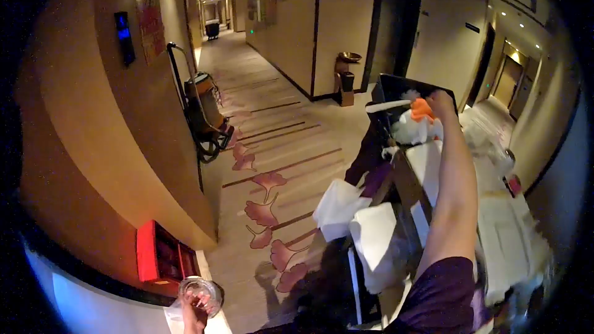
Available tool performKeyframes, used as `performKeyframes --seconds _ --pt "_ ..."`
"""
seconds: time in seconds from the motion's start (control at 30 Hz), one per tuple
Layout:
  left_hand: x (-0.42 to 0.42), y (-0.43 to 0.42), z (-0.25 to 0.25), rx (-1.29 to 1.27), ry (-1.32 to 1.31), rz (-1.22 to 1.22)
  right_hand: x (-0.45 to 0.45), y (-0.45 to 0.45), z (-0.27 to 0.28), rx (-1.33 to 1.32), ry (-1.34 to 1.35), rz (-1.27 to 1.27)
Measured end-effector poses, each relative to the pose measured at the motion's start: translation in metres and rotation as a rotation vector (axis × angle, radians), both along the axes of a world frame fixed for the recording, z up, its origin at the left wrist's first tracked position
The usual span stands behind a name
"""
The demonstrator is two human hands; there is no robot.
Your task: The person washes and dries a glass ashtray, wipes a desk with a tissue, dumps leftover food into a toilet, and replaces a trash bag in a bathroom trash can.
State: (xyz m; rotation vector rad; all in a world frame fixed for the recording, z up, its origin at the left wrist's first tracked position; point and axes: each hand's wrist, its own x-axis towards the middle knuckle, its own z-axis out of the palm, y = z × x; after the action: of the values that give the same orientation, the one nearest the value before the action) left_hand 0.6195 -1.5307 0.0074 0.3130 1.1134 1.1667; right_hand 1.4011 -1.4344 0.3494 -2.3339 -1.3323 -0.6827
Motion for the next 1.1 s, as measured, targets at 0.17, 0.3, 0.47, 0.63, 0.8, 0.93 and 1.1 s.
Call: performKeyframes --seconds 0.17,0.3,0.47,0.63,0.8,0.93,1.1 --pt "0.030 -0.001 0.011 -0.110 0.051 0.202 0.109 0.050 -0.065 -0.152 -0.024 -0.068" --pt "0.050 0.014 0.015 -0.089 0.055 0.080 0.069 0.110 -0.119 -0.067 0.021 0.220" --pt "0.063 0.041 0.038 0.086 0.003 0.171 -0.105 0.198 -0.156 -0.060 0.089 0.461" --pt "0.061 0.022 0.064 0.165 -0.155 0.119 -0.183 0.162 -0.180 0.024 0.196 0.596" --pt "0.032 0.018 0.102 0.305 -0.152 0.045 -0.299 0.125 -0.176 0.217 0.358 0.848" --pt "0.022 0.024 0.114 0.501 -0.127 0.036 -0.394 0.076 -0.176 0.344 0.571 1.072" --pt "0.015 0.015 0.146 0.708 -0.032 -0.034 -0.508 0.011 -0.207 0.282 1.119 1.404"
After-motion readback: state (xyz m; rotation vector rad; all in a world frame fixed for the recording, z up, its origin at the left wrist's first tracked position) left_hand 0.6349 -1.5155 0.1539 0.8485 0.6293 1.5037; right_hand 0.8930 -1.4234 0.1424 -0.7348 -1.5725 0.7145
